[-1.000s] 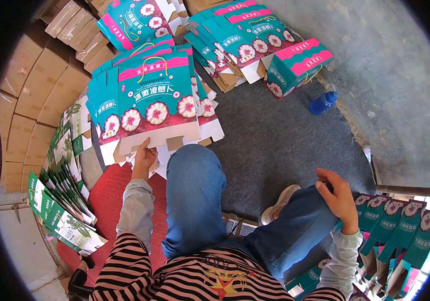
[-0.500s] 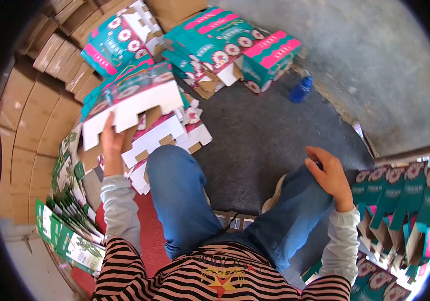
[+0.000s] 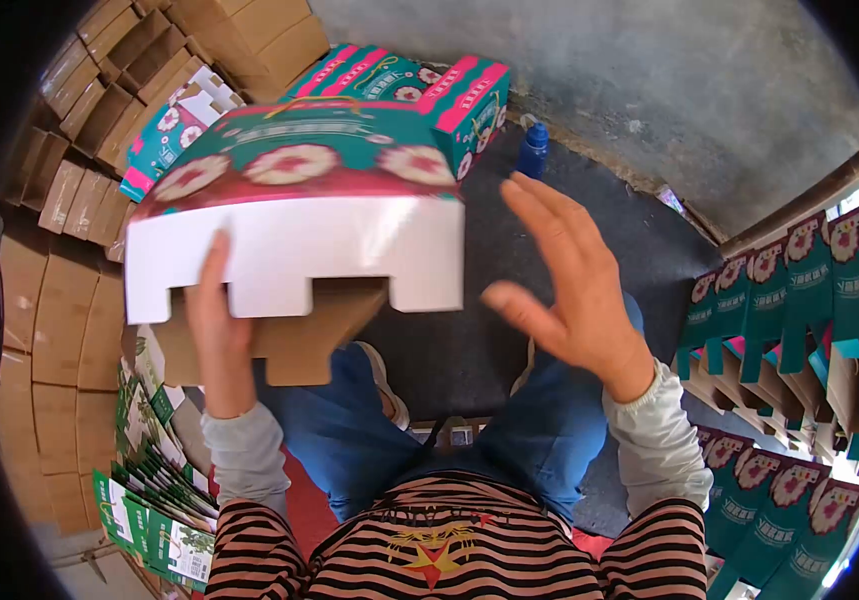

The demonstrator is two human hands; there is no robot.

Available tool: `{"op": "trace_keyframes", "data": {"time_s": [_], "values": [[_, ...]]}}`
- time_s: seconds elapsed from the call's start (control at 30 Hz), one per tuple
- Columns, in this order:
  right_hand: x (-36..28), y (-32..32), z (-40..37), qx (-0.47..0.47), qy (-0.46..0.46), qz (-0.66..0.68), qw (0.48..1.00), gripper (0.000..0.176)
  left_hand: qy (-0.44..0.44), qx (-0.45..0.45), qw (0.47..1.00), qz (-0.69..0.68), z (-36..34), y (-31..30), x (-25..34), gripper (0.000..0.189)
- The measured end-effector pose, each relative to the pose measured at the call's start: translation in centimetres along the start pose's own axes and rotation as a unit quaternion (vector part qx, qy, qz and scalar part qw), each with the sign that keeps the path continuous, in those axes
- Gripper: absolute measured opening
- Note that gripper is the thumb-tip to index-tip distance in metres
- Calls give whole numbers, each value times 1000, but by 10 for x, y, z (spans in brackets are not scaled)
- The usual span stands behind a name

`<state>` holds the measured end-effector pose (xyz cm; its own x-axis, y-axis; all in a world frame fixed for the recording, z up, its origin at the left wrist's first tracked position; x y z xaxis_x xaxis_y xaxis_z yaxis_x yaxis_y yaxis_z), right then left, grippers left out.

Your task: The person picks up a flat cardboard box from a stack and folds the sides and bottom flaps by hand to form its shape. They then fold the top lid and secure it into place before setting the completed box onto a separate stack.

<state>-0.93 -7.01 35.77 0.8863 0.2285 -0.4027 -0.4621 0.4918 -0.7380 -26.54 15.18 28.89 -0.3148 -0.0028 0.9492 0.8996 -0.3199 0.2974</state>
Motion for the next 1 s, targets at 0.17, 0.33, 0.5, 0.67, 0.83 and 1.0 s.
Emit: {"op": "trace_keyframes", "data": {"time_s": [0.17, 0.33, 0.5, 0.67, 0.83, 1.0], "values": [[-30, 51, 0, -103, 0, -89, 991, 89, -10, -82, 996, 37, -29, 70, -21, 36], [-29, 83, -27, -153, 51, -69, 984, 89, -91, -168, 981, 21, -46, 94, -63, 38], [-18, 90, -45, -207, 107, -48, 971, 92, -165, -218, 962, 8, -52, 107, -82, 35], [-19, 112, -55, -176, 130, -30, 975, 85, -173, -339, 914, 144, -49, 137, -110, 26], [65, 154, -95, -171, 286, 65, 941, 50, -121, -424, 867, 234, -51, 172, -120, 50], [118, 169, -126, -83, 363, 303, 877, 31, 117, -469, 784, 389, -109, 181, -49, 56]]}}
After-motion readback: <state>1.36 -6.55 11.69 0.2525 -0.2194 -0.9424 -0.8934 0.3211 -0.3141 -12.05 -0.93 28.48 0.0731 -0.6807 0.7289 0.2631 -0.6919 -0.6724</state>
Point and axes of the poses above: each hand's wrist, its own z-axis towards the middle knuckle, its own y-axis out of the palm, x = y × z, the point moved 9 cm from there along z, towards the middle knuckle, and after that the axes turned 5 degrees about -x, right-handed, at the moved point
